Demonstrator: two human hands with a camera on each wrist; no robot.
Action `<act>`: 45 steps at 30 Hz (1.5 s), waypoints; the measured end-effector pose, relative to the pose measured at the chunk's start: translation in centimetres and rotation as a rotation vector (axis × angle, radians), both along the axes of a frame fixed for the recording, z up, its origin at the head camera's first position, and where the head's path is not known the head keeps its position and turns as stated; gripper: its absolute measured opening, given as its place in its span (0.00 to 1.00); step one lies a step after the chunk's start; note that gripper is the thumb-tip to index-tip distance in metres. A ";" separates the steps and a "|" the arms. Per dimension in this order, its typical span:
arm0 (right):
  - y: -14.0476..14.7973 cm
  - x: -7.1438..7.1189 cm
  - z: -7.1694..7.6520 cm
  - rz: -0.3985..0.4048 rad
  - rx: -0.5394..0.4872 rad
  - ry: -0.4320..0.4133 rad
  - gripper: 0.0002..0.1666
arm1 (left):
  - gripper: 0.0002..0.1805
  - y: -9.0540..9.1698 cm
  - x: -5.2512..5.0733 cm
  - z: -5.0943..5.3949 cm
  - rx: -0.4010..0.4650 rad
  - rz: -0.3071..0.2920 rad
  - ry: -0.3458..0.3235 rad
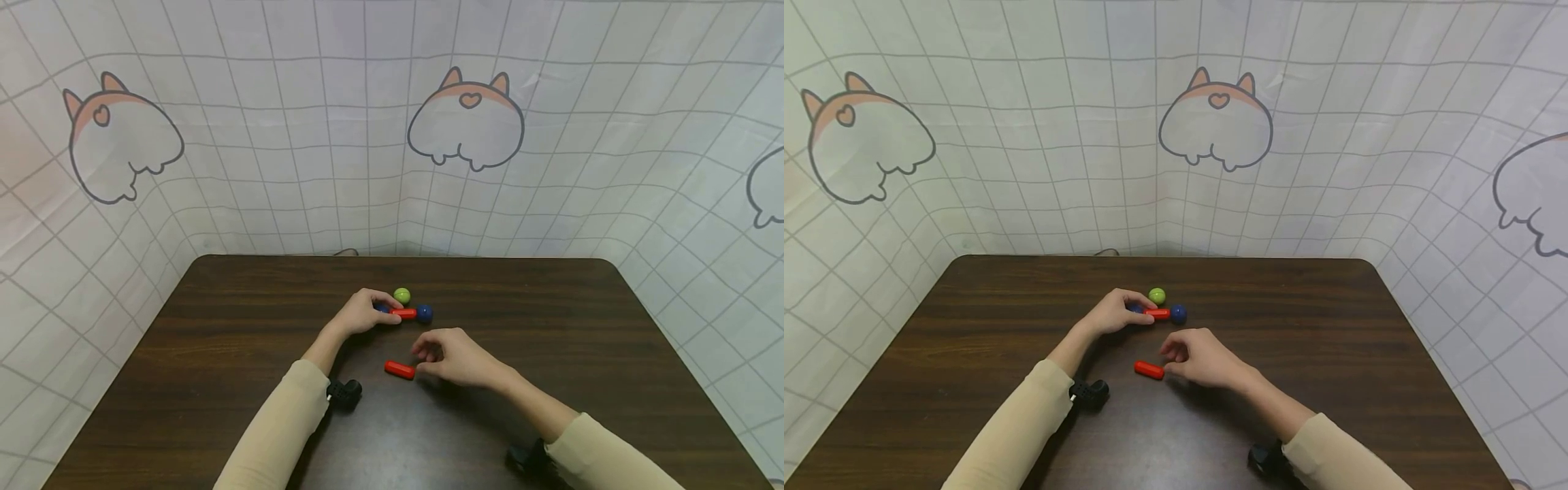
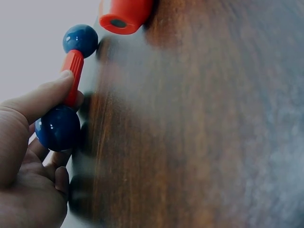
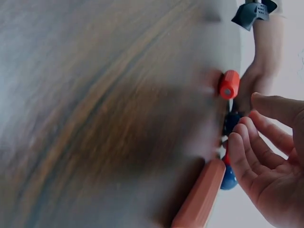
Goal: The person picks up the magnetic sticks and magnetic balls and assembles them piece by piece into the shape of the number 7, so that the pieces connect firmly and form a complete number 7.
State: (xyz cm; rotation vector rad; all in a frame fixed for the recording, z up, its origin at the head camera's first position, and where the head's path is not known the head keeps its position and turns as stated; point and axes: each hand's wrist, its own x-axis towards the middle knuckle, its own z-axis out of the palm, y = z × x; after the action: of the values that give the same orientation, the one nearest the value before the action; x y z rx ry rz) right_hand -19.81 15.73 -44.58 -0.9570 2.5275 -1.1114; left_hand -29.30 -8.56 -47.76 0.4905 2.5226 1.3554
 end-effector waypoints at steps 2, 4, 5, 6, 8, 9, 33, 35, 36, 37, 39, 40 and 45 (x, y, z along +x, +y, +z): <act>0.4 0.1 0.2 -0.005 0.000 0.005 0.11 | 0.10 0.0 0.0 0.0 -0.002 0.000 0.001; 0.8 0.2 0.4 -0.012 0.001 0.006 0.12 | 0.10 0.0 0.0 -0.1 -0.006 0.001 0.004; 1.0 0.2 0.5 -0.017 0.000 0.005 0.12 | 0.10 0.0 0.0 -0.1 -0.006 0.001 0.006; 1.2 0.3 0.6 -0.023 0.000 0.006 0.13 | 0.09 0.0 0.0 -0.1 -0.006 0.002 0.008; 1.6 0.3 0.7 -0.037 -0.001 0.005 0.13 | 0.09 -0.1 0.0 -0.1 -0.006 0.003 0.010; 1.8 0.3 0.8 -0.044 -0.001 0.006 0.13 | 0.09 -0.1 0.0 -0.2 -0.006 0.004 0.010; 5.4 0.6 0.2 -0.184 0.100 -0.001 0.12 | 0.11 0.0 -0.2 -0.3 -0.012 0.002 0.011; 5.5 0.6 0.0 -0.183 0.103 -0.012 0.12 | 0.10 -0.1 -0.2 -0.4 -0.015 0.002 0.013; 5.6 0.6 -0.1 -0.180 0.101 -0.014 0.12 | 0.10 -0.1 -0.2 -0.4 -0.016 0.003 0.013; 5.6 0.6 -0.1 -0.178 0.101 -0.017 0.13 | 0.10 -0.1 -0.1 -0.4 -0.015 0.004 0.013; 5.7 0.6 -0.3 -0.176 0.103 -0.025 0.13 | 0.10 -0.1 -0.1 -0.4 -0.013 0.004 0.010; 5.8 0.6 -0.3 -0.177 0.105 -0.032 0.13 | 0.10 -0.1 -0.1 -0.4 -0.011 0.005 0.009; 5.9 0.7 -0.6 -0.170 0.096 -0.057 0.14 | 0.10 -0.2 -0.1 -0.4 -0.009 0.007 0.005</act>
State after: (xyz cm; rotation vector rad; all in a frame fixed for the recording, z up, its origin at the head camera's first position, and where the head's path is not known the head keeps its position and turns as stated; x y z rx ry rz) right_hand -19.14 21.61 -45.14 -0.6876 2.6279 -1.0348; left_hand -29.40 -8.79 -48.20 0.4850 2.5355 1.3468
